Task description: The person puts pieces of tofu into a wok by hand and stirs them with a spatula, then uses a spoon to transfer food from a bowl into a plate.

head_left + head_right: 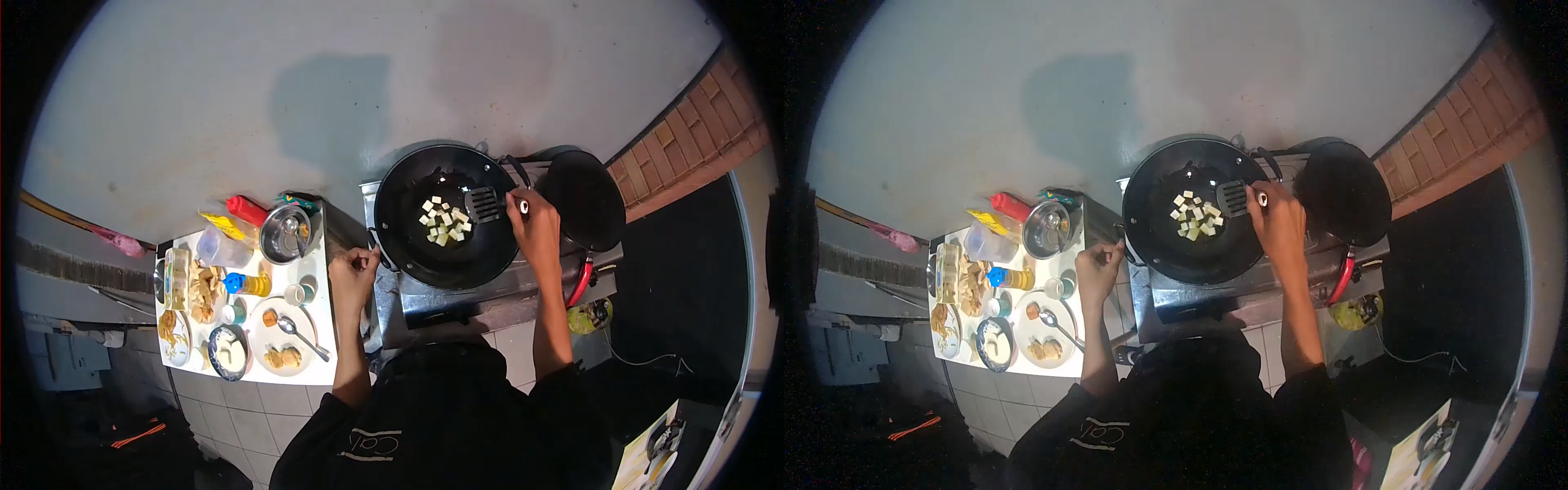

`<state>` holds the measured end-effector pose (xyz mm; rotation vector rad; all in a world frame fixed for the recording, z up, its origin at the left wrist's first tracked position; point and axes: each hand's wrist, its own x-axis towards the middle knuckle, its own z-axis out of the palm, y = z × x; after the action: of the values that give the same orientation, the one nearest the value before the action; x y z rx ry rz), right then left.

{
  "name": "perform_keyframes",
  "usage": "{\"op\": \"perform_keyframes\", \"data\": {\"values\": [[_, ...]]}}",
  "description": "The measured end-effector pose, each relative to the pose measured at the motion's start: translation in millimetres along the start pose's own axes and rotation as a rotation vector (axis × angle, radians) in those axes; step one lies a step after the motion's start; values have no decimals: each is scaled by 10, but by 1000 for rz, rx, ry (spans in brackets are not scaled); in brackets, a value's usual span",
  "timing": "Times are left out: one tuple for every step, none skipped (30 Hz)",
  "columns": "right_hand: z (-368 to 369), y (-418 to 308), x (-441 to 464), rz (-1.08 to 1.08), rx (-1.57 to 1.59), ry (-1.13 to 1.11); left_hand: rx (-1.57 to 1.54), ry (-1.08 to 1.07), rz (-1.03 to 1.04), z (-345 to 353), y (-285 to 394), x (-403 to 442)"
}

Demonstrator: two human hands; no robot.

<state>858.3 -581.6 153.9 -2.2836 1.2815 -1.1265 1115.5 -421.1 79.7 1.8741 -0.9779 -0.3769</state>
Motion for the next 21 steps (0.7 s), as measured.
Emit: {"op": "perform_keyframes", "data": {"values": [[3,-14,-28,-8,-24,22,8,-19,-18,-14,0,-10],[7,-38,-50,-1,-29,16,7,-28,-24,-17,-14,-22],[18,-61,-40,2,-41,32,-17,-26,-32,-7,-25,-16],[24,-70,-10,2,-52,51,-43,-22,-35,6,-31,-5],[63,-30,16,1,-58,52,-48,-24,-35,18,-42,-1],[142,43,32,-14,-40,100,-54,-18,-11,29,-56,5],[203,95,29,-28,-21,148,-58,-11,11,36,-70,4],[247,88,20,-33,-21,146,-60,-7,10,45,-85,3],[310,48,14,96,74,99,-66,1,13,54,-98,5],[386,17,4,227,169,49,-70,9,14,59,-106,-2],[499,7,-13,201,242,80,-71,10,11,55,-99,-9],[543,10,-28,221,255,44,-67,10,13,50,-78,-9],[567,11,-34,240,268,9,-62,10,17,47,-63,-5],[583,10,-31,242,270,9,-60,10,16,47,-56,-4],[604,4,-33,245,351,11,-72,-2,1,43,-50,-9],[623,-3,-35,249,433,15,-83,-13,-13,34,-45,-9],[621,7,-37,251,439,16,-76,-13,-12,28,-37,-4],[597,35,-47,239,466,-37,-65,-16,-13,25,-30,-3],[575,54,-60,228,493,-87,-53,-21,-12,19,-26,-1],[533,32,-68,234,498,-82,-50,-20,4,26,-65,4],[452,-22,-71,150,446,-122,-43,-26,8,18,-61,7]]}}
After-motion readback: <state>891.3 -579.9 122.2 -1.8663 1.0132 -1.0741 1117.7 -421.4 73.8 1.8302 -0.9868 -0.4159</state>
